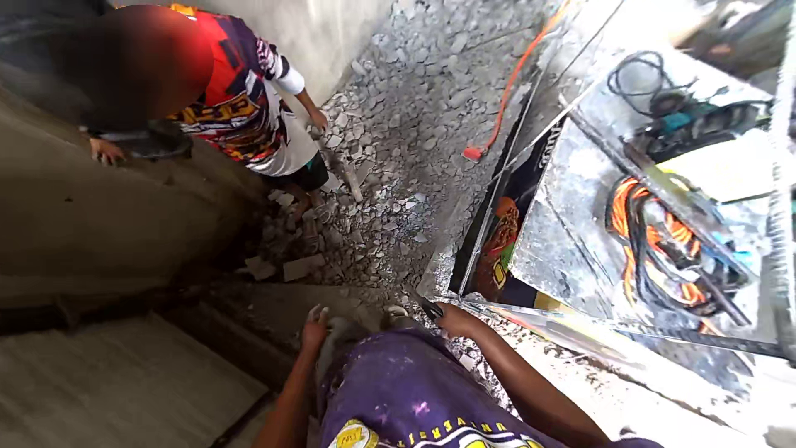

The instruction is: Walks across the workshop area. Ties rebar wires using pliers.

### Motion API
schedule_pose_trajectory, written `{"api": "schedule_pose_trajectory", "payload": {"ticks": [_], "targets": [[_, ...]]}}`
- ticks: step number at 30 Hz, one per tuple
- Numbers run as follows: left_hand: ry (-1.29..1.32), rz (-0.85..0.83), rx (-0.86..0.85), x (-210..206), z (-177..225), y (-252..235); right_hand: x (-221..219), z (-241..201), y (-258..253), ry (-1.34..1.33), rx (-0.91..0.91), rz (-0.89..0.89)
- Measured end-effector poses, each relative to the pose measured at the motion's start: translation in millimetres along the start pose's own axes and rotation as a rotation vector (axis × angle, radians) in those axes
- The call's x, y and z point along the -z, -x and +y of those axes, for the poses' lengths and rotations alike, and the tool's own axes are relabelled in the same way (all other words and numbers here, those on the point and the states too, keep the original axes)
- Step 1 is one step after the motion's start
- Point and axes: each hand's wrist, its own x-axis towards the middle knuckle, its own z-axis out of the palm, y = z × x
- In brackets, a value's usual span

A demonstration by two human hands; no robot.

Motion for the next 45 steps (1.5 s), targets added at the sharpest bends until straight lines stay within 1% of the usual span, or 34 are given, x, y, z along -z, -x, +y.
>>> {"api": "schedule_pose_trajectory", "payload": {"ticks": [3,5,7,10,11,12,14,15,16,18,19,21,23,25,27,29,31,32,34,35,36,37,39,41,43,45], "targets": [[-0.013,-0.122,0.035,15.4,18.8,-42.3,-6.6,6.1,-33.4,-0.202,-0.13,-0.038],[-0.117,-0.239,-0.014,26.7,39.2,-74.5,-18.2,20.2,-60.4,-0.282,-0.238,0.009],[-0.309,-0.458,-0.121,46.5,66.4,-99.9,-48.5,40.5,-77.6,-0.331,-0.356,0.106],[-0.694,-0.83,-0.354,76.8,131.2,-138.0,-108.4,52.6,-87.7,-0.45,-0.524,0.29],[-0.791,-0.908,-0.396,85.6,149.5,-149.9,-130.1,53.4,-86.1,-0.495,-0.571,0.327],[-0.842,-0.949,-0.408,94.5,165.8,-159.0,-147.2,46.0,-76.2,-0.515,-0.607,0.324],[-0.851,-0.922,-0.375,113.2,190.6,-172.3,-173.3,17.8,-49.4,-0.492,-0.606,0.231],[-0.818,-0.865,-0.383,116.5,203.1,-177.9,-183.3,1.1,-35.1,-0.502,-0.584,0.194],[-0.775,-0.782,-0.425,111.4,216.7,-183.0,-191.2,-11.7,-24.7,-0.493,-0.582,0.173],[-0.685,-0.618,-0.494,92.7,244.4,-194.0,-205.2,-30.1,-22.6,-0.594,-0.558,0.179],[-0.629,-0.577,-0.508,83.9,259.0,-198.1,-206.1,-40.0,-27.7,-0.677,-0.523,0.212],[-0.489,-0.593,-0.515,65.6,287.7,-204.6,-195.1,-54.1,-48.5,-0.858,-0.455,0.324],[-0.428,-0.63,-0.479,43.8,318.5,-207.0,-161.9,-84.4,-51.6,-0.982,-0.374,0.487],[-0.416,-0.647,-0.461,11.3,351.0,-213.2,-111.7,-117.6,-39.1,-0.94,-0.321,0.612],[-0.423,-0.674,-0.503,-34.1,387.6,-215.9,-57.1,-139.9,-25.5,-0.894,-0.249,0.722],[-0.409,-0.693,-0.58,-70.0,431.1,-207.9,-5.0,-169.6,-10.4,-0.941,-0.128,0.9],[-0.29,-0.694,-0.593,-92.6,469.9,-212.9,34.8,-195.0,-18.4,-0.97,0.12,1.21],[-0.191,-0.682,-0.602,-109.9,491.5,-222.9,56.2,-197.7,-31.1,-0.974,0.26,1.384],[-0.052,-0.74,-0.681,-146.0,553.7,-249.9,107.1,-197.3,-57.3,-0.955,0.521,1.691],[-0.035,-0.785,-0.732,-161.4,595.7,-257.5,134.4,-194.7,-68.7,-0.934,0.612,1.787],[-0.038,-0.831,-0.768,-176.3,641.9,-257.4,161.9,-191.3,-77.6,-0.913,0.653,1.837],[-0.057,-0.872,-0.811,-193.4,691.4,-251.1,191.6,-186.7,-84.3,-0.895,0.656,1.846],[-0.097,-0.936,-0.92,-237.0,785.7,-226.1,242.8,-182.0,-94.0,-0.914,0.606,1.79],[-0.126,-1.02,-0.991,-289.4,865.1,-193.0,283.0,-186.9,-91.6,-0.979,0.548,1.697],[-0.083,-1.096,-1.078,-339.2,930.9,-161.4,324.6,-195.6,-75.3,-0.994,0.502,1.604],[-0.02,-1.18,-1.16,-382.5,972.4,-128.7,364.3,-196.4,-57.1,-0.959,0.512,1.531]]}}
